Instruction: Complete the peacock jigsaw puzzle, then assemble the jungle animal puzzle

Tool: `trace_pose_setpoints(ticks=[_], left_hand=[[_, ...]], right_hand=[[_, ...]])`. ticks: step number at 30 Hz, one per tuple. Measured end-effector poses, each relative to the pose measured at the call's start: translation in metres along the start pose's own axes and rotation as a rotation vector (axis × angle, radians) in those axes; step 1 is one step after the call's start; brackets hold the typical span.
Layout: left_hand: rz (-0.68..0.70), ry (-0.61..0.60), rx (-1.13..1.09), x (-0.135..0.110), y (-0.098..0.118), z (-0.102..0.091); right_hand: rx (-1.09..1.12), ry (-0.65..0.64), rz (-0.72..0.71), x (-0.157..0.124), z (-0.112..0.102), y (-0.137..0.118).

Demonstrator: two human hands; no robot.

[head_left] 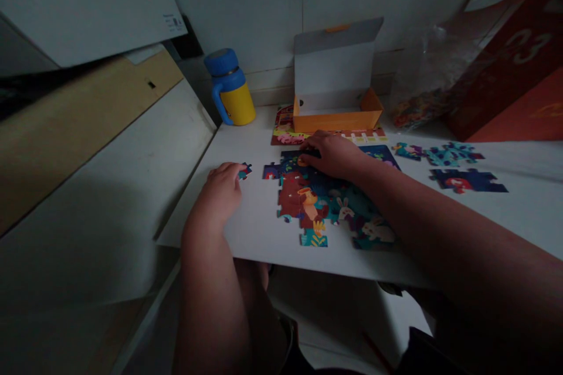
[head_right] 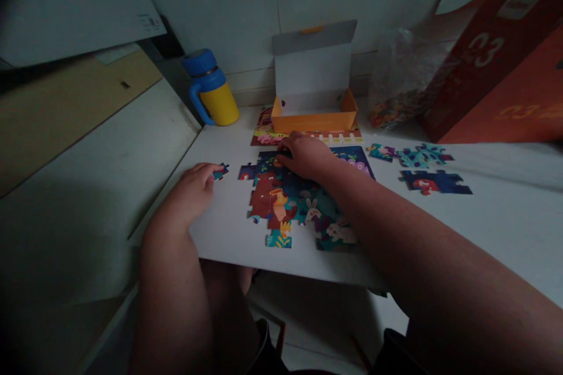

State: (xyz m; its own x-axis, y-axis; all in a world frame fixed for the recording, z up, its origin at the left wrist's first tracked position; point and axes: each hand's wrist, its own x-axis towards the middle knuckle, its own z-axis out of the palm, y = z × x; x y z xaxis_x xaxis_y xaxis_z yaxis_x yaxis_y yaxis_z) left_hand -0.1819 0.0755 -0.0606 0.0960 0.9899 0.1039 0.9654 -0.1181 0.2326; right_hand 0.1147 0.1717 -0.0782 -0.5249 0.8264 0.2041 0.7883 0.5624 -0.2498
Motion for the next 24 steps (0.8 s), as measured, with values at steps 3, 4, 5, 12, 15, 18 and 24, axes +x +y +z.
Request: trace_pose_setpoints(ticks=[3,4,5,12,15,18,24], left_hand=[[0.000,-0.030,0.019,-0.010,0.010,-0.012],[0.000,-0.063,0.007,-0.014,0.013,-0.016],[-0.004,-0.105,-0.016,-0.018,0.017,-0.020],[-0.073,-0.250,-0.113,-0.035,0.025,-0.032],[-0.102,-0.264,-0.156,-0.033,0.021,-0.031],[-0.109,-0.261,-0.191,-0.030,0.016,-0.028],[-0.099,-0.264,-0.221,-0.029,0.012,-0.024]], right_hand=[[-0.004,-0.001,0.000,0.000,-0.001,-0.001],[0.000,-0.003,0.002,0.000,-0.001,-0.001],[0.003,-0.005,0.003,0.000,-0.001,-0.001],[0.000,-0.003,-0.005,0.000,-0.001,0.000],[-0.003,-0.002,-0.005,0.000,-0.001,0.000],[0.002,-0.010,-0.003,0.000,-0.001,0.000],[0.005,-0.002,0.000,-0.001,-0.002,-0.001]])
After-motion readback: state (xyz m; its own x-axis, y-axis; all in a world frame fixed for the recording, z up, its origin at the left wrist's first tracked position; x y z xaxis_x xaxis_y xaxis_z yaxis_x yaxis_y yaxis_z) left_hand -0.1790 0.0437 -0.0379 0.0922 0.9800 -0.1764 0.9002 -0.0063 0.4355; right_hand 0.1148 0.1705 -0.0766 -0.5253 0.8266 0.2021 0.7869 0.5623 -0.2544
